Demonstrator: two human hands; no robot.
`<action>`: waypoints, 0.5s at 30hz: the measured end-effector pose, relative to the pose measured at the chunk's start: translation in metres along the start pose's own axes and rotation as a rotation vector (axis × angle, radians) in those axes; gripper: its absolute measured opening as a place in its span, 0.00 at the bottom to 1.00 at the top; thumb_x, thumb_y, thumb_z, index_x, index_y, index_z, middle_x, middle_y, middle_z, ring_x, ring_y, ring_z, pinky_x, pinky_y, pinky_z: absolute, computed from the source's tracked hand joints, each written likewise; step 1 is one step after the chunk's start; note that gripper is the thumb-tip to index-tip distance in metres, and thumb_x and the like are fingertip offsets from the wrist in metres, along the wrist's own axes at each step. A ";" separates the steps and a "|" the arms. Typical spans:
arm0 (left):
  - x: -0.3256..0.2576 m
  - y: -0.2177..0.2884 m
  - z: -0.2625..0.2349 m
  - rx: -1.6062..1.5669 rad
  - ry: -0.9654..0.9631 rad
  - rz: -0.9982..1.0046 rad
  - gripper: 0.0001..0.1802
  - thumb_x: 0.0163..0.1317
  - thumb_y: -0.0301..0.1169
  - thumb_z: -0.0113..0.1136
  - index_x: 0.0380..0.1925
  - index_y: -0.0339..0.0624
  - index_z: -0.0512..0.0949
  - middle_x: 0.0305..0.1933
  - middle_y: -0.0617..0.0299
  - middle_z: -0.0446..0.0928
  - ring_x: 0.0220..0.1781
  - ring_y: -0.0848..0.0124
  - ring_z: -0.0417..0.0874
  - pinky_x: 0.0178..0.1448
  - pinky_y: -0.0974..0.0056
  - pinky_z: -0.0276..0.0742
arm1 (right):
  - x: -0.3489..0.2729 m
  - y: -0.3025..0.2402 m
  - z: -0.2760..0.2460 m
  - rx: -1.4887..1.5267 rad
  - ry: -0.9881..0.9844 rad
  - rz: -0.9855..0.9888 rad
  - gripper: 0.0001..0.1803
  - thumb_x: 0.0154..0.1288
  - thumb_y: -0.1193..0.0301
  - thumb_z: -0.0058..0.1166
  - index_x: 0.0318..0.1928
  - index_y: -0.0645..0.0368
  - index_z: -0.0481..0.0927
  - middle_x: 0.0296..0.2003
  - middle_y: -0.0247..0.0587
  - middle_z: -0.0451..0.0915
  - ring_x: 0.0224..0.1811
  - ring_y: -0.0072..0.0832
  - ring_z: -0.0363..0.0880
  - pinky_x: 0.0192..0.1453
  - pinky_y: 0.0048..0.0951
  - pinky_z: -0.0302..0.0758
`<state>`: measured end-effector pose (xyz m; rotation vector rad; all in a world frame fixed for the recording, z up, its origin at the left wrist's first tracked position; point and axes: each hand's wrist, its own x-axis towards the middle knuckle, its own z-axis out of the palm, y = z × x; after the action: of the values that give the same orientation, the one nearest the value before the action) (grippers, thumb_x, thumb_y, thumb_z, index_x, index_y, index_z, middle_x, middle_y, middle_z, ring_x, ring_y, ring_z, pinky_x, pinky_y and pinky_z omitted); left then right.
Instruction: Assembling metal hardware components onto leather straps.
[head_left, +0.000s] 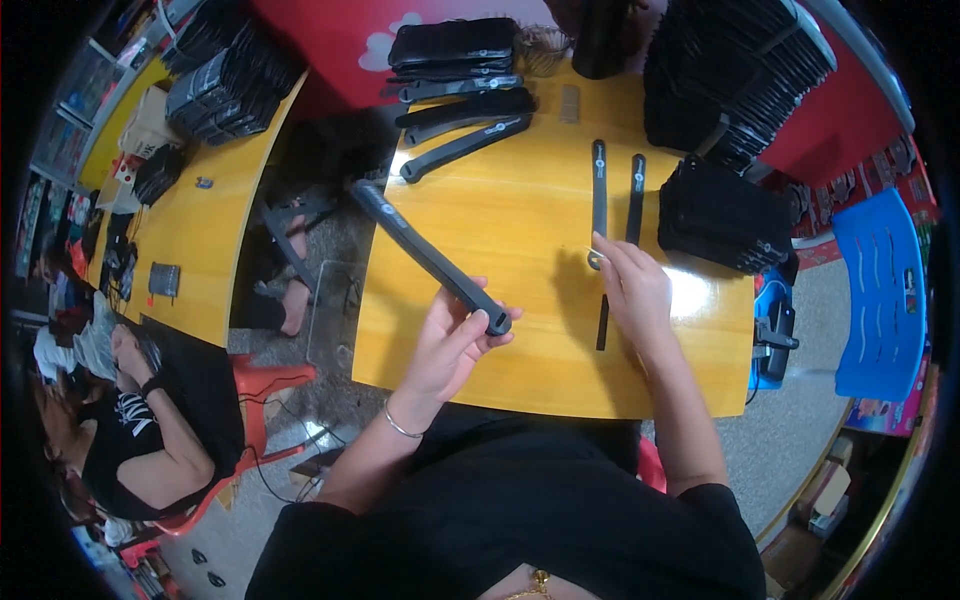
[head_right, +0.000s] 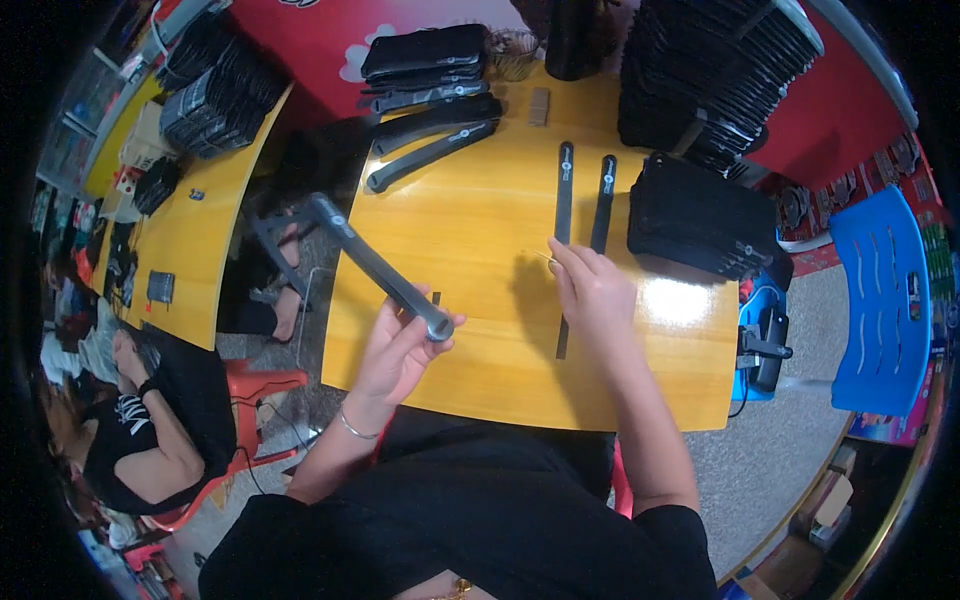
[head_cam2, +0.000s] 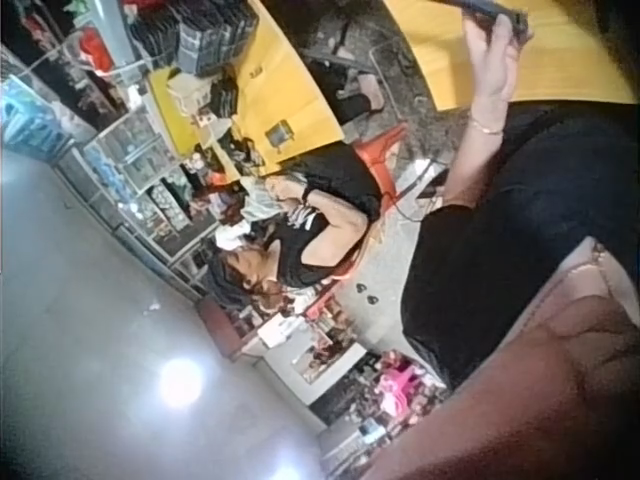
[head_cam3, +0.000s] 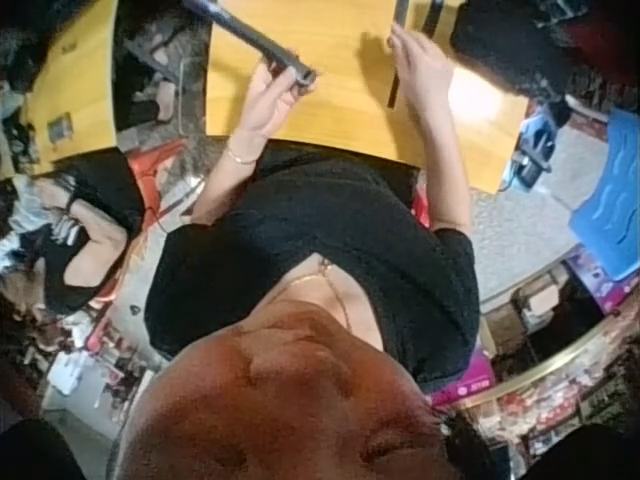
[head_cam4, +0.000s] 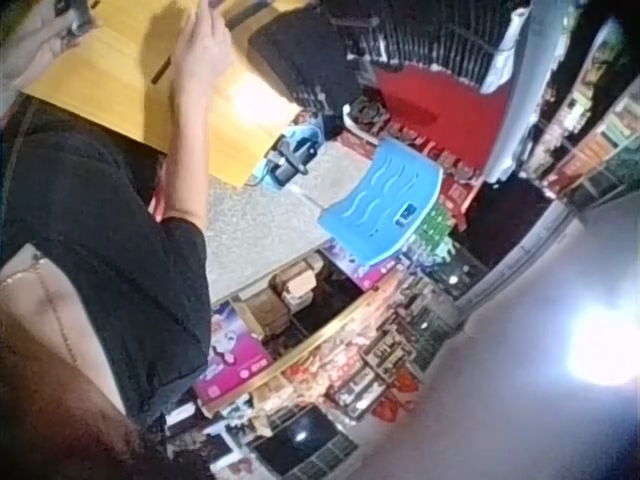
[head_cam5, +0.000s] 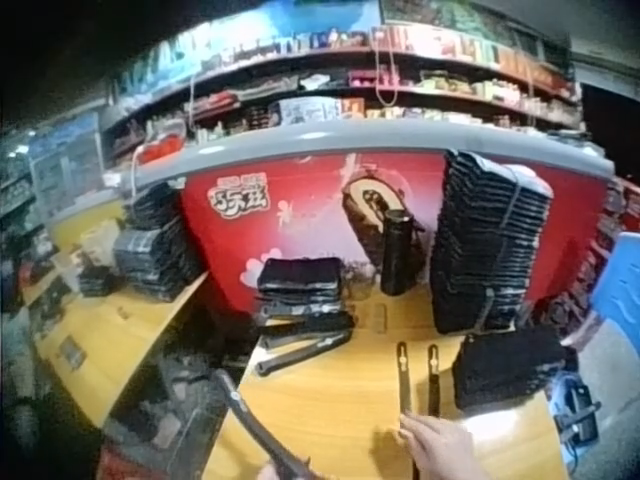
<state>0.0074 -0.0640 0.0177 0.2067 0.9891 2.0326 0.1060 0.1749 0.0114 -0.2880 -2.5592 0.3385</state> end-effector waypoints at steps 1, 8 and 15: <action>0.001 -0.002 0.003 -0.002 0.006 0.001 0.22 0.67 0.24 0.51 0.59 0.43 0.59 0.50 0.52 0.72 0.56 0.53 0.78 0.49 0.62 0.83 | 0.001 -0.014 -0.008 0.108 -0.032 0.039 0.21 0.58 0.78 0.54 0.54 0.56 0.78 0.35 0.40 0.83 0.34 0.34 0.82 0.39 0.30 0.78; 0.004 -0.005 0.022 -0.046 0.054 0.247 0.22 0.63 0.19 0.55 0.55 0.45 0.62 0.49 0.53 0.73 0.56 0.59 0.77 0.55 0.58 0.80 | -0.010 -0.095 -0.030 0.489 -0.170 0.006 0.28 0.56 0.85 0.51 0.58 0.55 0.75 0.25 0.43 0.81 0.26 0.33 0.82 0.30 0.29 0.78; 0.003 -0.007 0.026 -0.011 0.057 0.338 0.22 0.63 0.18 0.55 0.54 0.45 0.62 0.50 0.50 0.75 0.57 0.59 0.77 0.57 0.57 0.79 | -0.015 -0.100 -0.027 0.324 -0.089 -0.067 0.27 0.55 0.83 0.54 0.58 0.53 0.76 0.23 0.40 0.80 0.22 0.29 0.81 0.25 0.25 0.76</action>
<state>0.0221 -0.0446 0.0302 0.3298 1.0330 2.3603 0.1193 0.0809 0.0558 -0.0681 -2.5410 0.7439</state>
